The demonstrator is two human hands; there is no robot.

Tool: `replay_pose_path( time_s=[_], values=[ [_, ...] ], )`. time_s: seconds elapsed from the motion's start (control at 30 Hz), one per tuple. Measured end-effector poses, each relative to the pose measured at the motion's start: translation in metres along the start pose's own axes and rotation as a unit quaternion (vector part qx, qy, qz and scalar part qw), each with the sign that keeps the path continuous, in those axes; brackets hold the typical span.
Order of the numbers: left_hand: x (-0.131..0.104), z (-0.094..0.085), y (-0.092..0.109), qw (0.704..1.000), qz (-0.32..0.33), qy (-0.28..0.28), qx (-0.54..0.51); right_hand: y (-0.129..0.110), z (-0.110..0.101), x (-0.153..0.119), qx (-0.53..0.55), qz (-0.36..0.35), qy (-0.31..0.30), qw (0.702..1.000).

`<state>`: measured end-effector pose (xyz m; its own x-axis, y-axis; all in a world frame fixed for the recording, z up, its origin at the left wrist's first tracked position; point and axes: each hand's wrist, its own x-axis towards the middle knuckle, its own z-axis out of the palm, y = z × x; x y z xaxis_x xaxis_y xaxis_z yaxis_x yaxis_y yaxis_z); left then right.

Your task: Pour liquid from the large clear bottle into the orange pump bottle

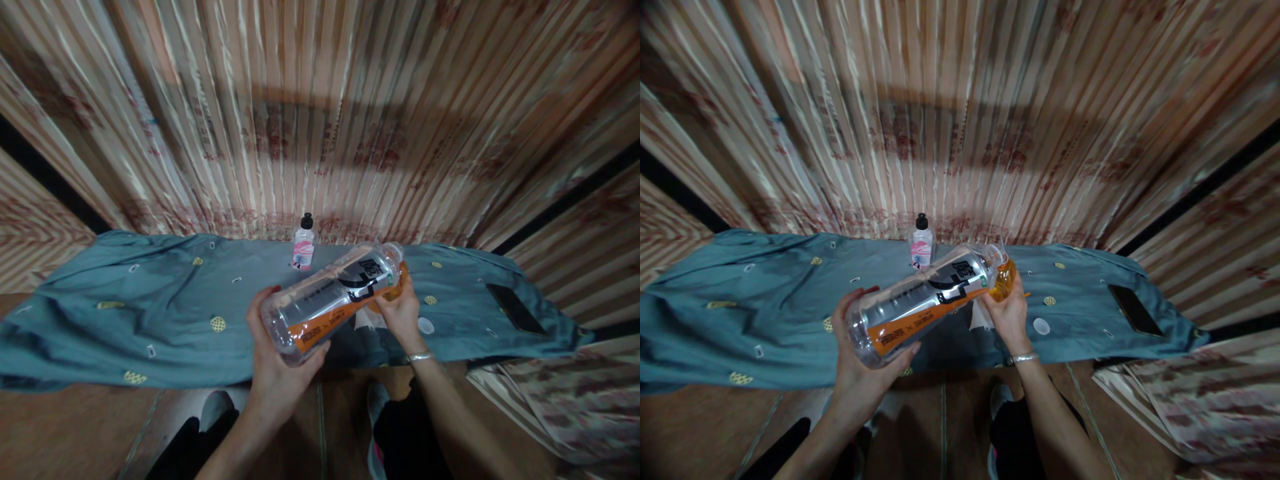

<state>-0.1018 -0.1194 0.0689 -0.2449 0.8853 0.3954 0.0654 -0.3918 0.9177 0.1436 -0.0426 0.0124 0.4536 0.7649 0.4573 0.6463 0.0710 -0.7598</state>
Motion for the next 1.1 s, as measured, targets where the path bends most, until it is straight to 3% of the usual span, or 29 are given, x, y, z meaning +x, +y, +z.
replay_pose_path(
  time_s=[0.43, 0.8, 1.1],
  values=[
    [0.0001, -0.001, -0.0017, 1.0, -0.02, -0.009, 0.006, -0.0016, -0.0014, -0.0006, -0.003, -0.003, 0.002, 1.0],
    [0.0002, -0.0004, -0.0009, 1.0, 0.005, 0.003, 0.01, 0.0011, -0.0007, 0.0004, -0.005, 0.008, -0.009, 1.0],
    [0.0001, 0.0002, -0.0024, 1.0, 0.0, 0.003, 0.01, -0.0003, -0.002, 0.0001, -0.015, -0.02, 0.002, 1.0]
  ],
)
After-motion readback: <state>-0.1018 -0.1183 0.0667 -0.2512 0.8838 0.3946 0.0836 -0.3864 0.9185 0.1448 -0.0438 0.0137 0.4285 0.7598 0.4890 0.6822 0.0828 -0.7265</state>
